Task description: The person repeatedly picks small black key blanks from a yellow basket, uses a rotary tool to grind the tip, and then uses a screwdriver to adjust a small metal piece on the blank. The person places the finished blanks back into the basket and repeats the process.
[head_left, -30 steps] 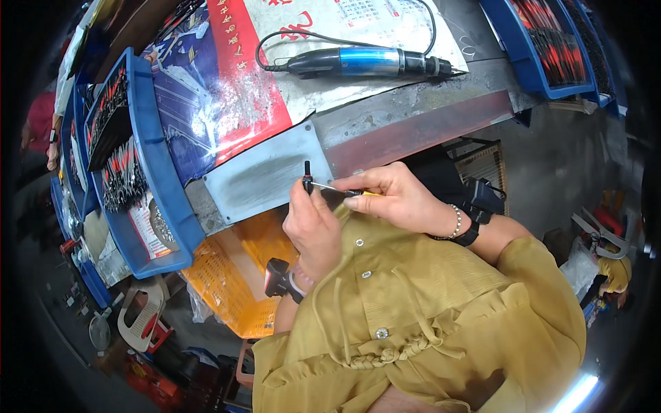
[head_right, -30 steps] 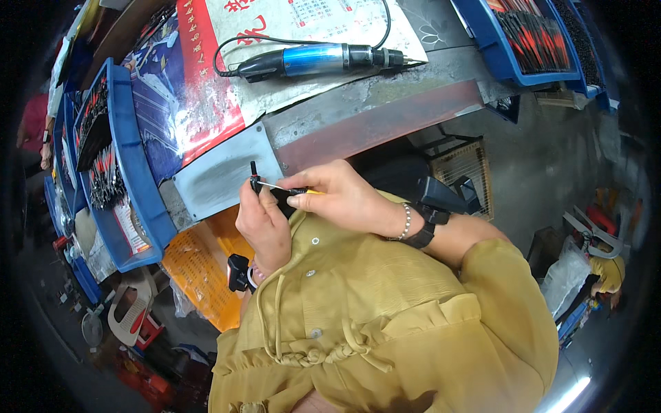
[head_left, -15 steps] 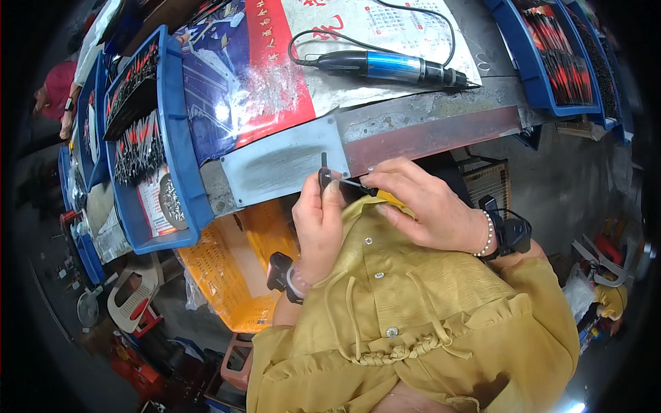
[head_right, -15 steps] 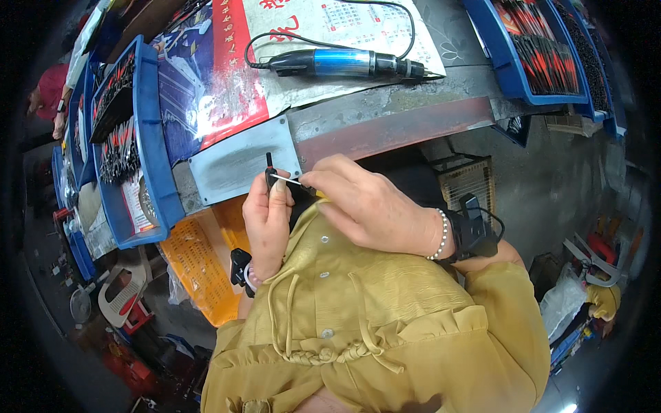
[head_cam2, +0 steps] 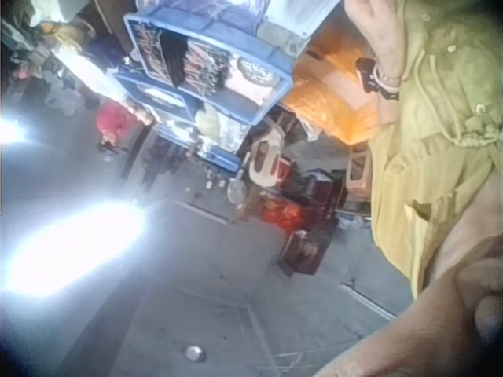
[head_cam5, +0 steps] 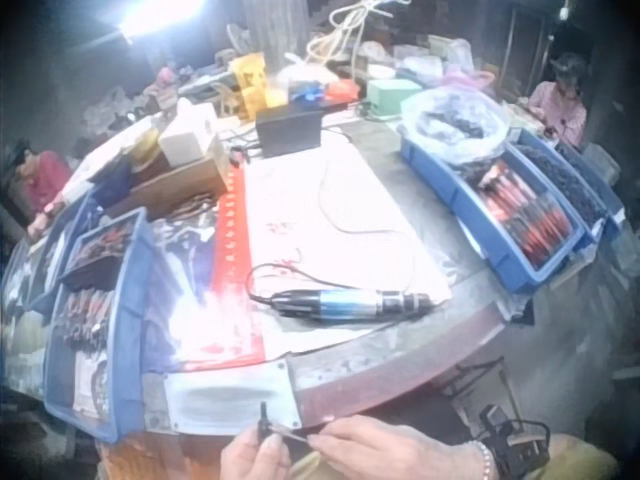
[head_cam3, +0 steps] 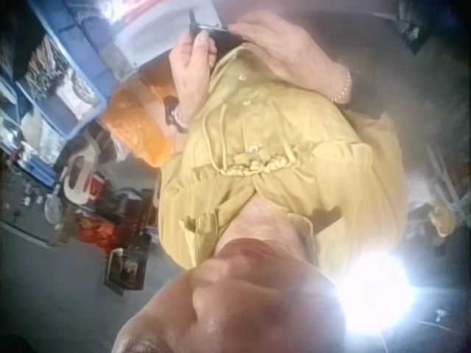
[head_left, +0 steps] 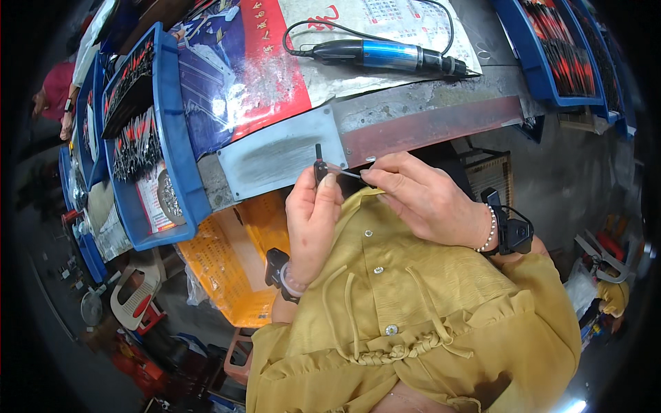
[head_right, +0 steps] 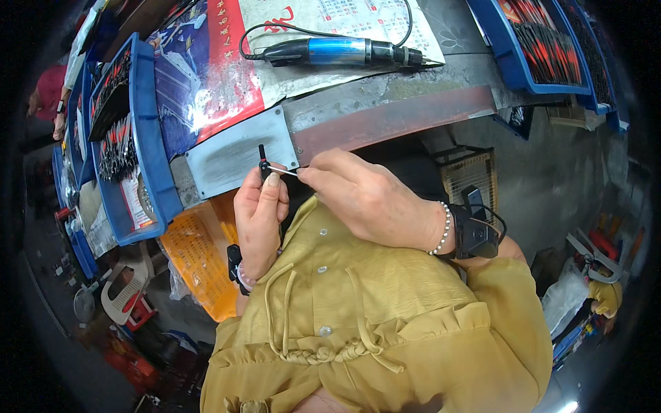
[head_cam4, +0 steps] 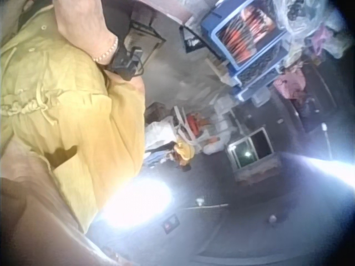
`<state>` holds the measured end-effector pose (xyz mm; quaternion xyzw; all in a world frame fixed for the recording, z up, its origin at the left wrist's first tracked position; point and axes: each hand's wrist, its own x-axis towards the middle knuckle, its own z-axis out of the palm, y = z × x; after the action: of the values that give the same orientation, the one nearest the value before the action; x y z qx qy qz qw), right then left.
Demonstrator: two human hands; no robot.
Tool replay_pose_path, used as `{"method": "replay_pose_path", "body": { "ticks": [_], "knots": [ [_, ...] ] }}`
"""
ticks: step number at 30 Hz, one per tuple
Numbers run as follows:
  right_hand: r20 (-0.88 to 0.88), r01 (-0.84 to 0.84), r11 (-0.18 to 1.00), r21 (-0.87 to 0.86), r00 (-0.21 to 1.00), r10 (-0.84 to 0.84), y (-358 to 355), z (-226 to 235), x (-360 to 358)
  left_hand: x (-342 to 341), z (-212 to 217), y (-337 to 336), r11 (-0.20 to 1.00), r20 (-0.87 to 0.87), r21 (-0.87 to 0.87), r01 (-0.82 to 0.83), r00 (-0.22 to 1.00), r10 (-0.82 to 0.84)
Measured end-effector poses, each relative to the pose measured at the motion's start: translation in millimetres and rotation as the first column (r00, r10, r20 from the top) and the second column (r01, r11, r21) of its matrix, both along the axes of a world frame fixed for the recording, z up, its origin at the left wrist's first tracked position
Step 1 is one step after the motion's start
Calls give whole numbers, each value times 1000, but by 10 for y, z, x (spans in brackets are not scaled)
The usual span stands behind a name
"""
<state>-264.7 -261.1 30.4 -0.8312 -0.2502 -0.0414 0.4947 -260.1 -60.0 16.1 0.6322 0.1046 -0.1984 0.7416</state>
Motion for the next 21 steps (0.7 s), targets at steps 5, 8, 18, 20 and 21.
{"method": "replay_pose_path", "body": {
  "ticks": [5,8,18,20,21],
  "knots": [
    [-176,46,994,97,984,-29,-14,-21,11,-17,-66,-18,977,113,212,-6,993,-18],
    [-328,65,993,101,944,-28,-31,-38,-15,-25,-127,-33,836,315,546,-50,937,-149],
    [-716,323,832,452,688,121,77,-201,181,-21,-312,-64,633,455,745,-210,854,-253],
    [-39,11,999,-33,999,-12,21,-121,197,-14,-320,-73,674,454,709,-205,864,-216],
    [48,-14,977,-214,999,25,1,-67,169,-18,-319,-79,703,452,685,-191,868,-204]
  ]
}}
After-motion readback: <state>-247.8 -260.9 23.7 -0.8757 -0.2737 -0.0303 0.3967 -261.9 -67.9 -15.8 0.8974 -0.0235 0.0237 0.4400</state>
